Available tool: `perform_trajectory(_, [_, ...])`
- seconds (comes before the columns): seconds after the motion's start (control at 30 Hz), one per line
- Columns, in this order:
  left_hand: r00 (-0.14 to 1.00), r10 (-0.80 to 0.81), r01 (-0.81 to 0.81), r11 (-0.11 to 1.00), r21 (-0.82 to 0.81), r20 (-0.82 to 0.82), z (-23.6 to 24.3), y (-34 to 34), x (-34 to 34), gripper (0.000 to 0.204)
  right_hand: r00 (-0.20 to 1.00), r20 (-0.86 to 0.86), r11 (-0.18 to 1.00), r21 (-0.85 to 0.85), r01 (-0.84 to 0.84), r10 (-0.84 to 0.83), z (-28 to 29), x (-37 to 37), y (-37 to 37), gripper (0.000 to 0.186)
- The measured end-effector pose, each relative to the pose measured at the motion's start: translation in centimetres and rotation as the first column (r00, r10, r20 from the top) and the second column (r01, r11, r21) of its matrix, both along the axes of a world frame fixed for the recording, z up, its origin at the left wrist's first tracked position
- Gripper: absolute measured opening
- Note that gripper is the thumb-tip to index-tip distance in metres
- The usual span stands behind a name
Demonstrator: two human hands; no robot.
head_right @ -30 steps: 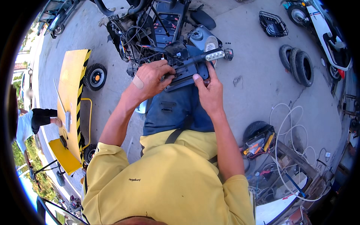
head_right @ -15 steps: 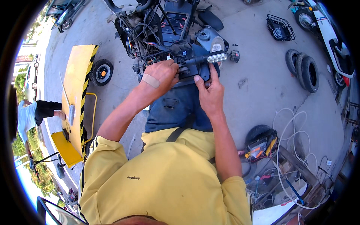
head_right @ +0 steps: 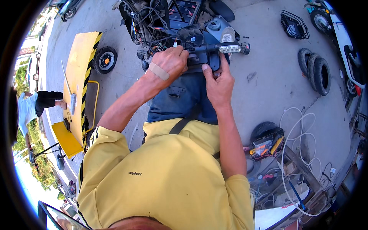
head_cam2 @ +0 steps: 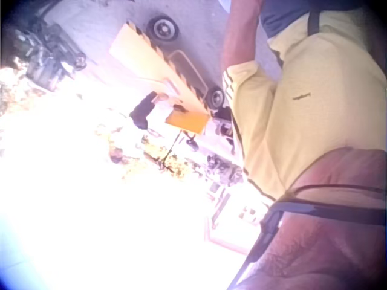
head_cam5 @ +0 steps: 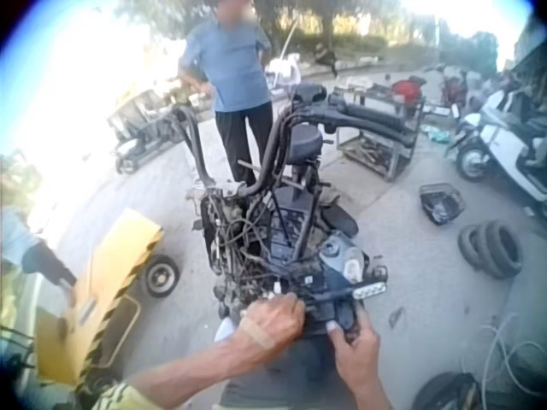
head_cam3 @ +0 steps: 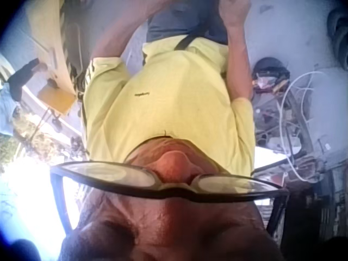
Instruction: The person uses a screwdriver to adjust and tighten components on a motorcycle handlebar assembly. They repeatedly insert and turn the screwdriver, reposition the handlebar, and check the fit while working in an outdoor repair area.
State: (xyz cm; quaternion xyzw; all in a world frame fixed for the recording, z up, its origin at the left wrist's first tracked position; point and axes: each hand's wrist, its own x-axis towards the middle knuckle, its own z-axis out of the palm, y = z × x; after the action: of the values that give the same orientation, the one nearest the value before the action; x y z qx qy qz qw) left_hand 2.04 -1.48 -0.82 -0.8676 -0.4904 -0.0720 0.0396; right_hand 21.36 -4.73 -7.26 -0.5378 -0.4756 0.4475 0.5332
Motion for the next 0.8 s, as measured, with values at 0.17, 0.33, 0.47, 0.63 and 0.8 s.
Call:
perform_trajectory(0.17, [0.996,0.013,-0.006,0.997,0.074,-0.089,-1.0,-1.3,0.5,0.017,0.998,0.056,1.000,-0.008,-0.005,0.006,-1.2,0.2,-0.2,0.065])
perform_trajectory(0.33, [0.996,0.035,-0.039,0.998,0.049,0.077,-0.5,-0.5,-0.5,0.022,0.999,-0.039,1.000,-0.024,-0.001,0.000,-0.2,-0.4,-0.5,0.065])
perform_trajectory(0.47, [0.996,0.009,-0.012,0.999,0.031,0.087,-1.1,-1.6,-0.6,0.022,0.998,0.059,0.997,-0.078,-0.023,0.027,-1.1,0.1,-0.6,0.064])
perform_trajectory(0.63, [0.997,0.026,-0.028,0.999,0.024,0.067,-1.2,-1.4,-0.3,0.023,1.000,-0.008,0.998,-0.061,-0.019,0.018,0.1,-0.5,-1.0,0.065])
perform_trajectory(0.8, [0.984,0.021,-0.011,0.998,-0.058,0.180,0.1,-1.1,-0.9,0.022,0.999,-0.034,0.997,-0.071,-0.019,0.017,0.0,-0.6,-0.8,0.065])
